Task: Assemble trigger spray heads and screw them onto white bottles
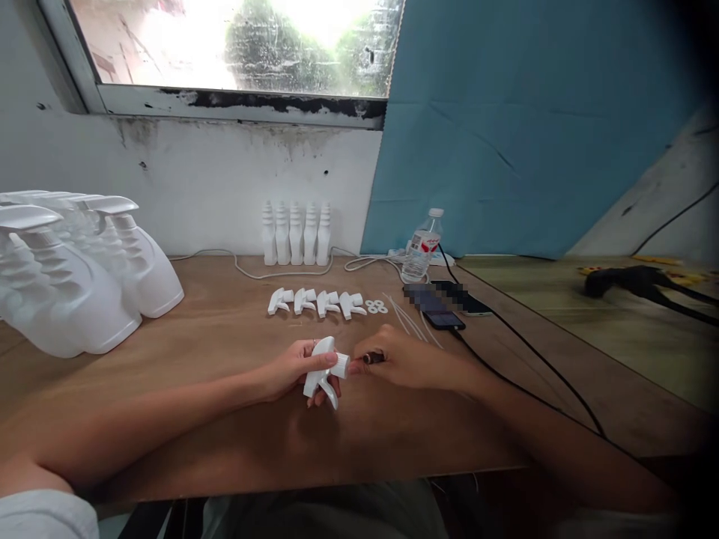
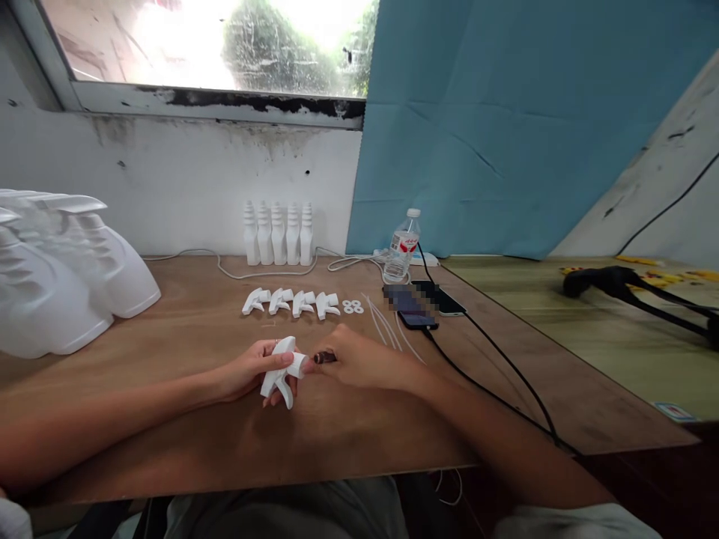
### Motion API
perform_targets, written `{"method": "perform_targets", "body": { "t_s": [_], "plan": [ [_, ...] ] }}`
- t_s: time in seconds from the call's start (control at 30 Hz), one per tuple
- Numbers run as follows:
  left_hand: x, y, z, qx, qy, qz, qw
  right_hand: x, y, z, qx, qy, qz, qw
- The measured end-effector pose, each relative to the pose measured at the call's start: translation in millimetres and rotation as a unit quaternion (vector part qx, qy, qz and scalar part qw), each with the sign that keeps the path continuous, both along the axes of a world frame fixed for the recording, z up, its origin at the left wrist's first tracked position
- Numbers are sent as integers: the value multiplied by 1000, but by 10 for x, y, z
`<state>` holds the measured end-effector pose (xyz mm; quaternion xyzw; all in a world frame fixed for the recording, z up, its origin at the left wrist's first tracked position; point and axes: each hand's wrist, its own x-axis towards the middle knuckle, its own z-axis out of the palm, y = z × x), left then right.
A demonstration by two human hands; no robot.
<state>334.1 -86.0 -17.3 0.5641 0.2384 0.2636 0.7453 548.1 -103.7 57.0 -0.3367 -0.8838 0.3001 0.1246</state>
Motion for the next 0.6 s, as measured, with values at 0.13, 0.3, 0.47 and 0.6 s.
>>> {"method": "perform_targets", "body": {
  "t_s": [0.13,0.3,0.47,0.6],
  "plan": [
    [63,-21,-16,-24,-16,-19,999,19,-32,121,-2,-43,-8,999],
    [-41,122,-62,-35,-31,72,996,491,138,279,17,-43,-38,998],
    [-180,249,-37,2,-40,76,996,1047,800,71,191,-1,-372,908],
    [-165,242,-25,3,-36,65,997,1162,1185,-327,195,-158,-423,871]
  ]
}}
